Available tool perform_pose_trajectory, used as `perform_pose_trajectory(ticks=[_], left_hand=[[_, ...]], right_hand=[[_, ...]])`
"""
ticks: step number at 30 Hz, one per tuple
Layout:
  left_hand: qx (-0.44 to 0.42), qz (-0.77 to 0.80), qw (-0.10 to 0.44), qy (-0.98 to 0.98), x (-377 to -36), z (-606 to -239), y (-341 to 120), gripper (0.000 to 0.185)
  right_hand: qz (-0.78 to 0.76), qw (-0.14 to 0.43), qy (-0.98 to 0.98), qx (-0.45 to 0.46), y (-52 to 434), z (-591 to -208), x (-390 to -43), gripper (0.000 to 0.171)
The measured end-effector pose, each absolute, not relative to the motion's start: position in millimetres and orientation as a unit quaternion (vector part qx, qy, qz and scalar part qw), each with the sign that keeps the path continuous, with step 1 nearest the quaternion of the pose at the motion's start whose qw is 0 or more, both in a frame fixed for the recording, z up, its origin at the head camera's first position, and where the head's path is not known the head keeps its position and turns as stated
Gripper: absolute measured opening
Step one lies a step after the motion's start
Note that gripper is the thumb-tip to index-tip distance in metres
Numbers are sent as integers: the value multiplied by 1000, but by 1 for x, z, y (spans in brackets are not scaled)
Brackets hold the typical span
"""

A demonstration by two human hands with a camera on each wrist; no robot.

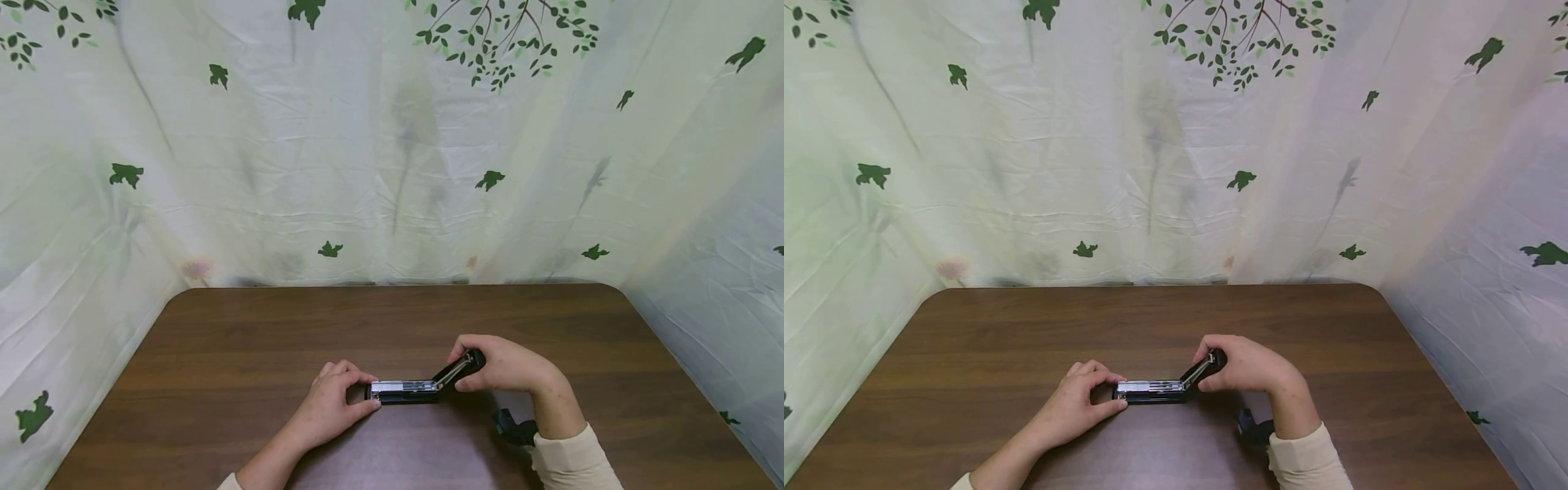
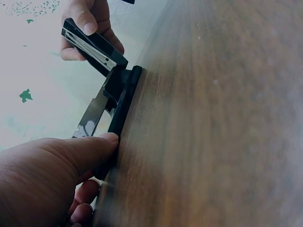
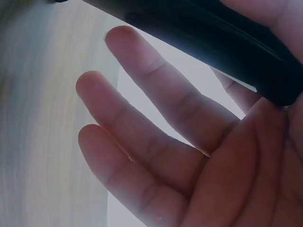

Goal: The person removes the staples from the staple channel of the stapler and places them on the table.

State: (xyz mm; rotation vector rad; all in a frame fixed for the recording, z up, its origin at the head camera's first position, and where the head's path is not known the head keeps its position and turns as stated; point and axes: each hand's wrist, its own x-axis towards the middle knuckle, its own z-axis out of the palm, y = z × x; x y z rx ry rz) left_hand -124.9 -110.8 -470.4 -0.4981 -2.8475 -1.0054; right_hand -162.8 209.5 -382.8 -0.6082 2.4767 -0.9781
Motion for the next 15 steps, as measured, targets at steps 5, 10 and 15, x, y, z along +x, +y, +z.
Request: perform_pose_trajectory(ticks=[5, 10, 15], left_hand=[[-162, -329, 39, -929, -125, -471, -111, 31], [-162, -329, 38, -929, -125, -471, -111, 31], [-163, -330, 39, -929, -125, -470, -111, 31]], right_hand=[[-349, 210, 888, -212, 211, -381, -162, 27], [-349, 210, 888, -213, 214, -381, -162, 28], [-350, 212, 888, -210, 216, -381, -162, 29]])
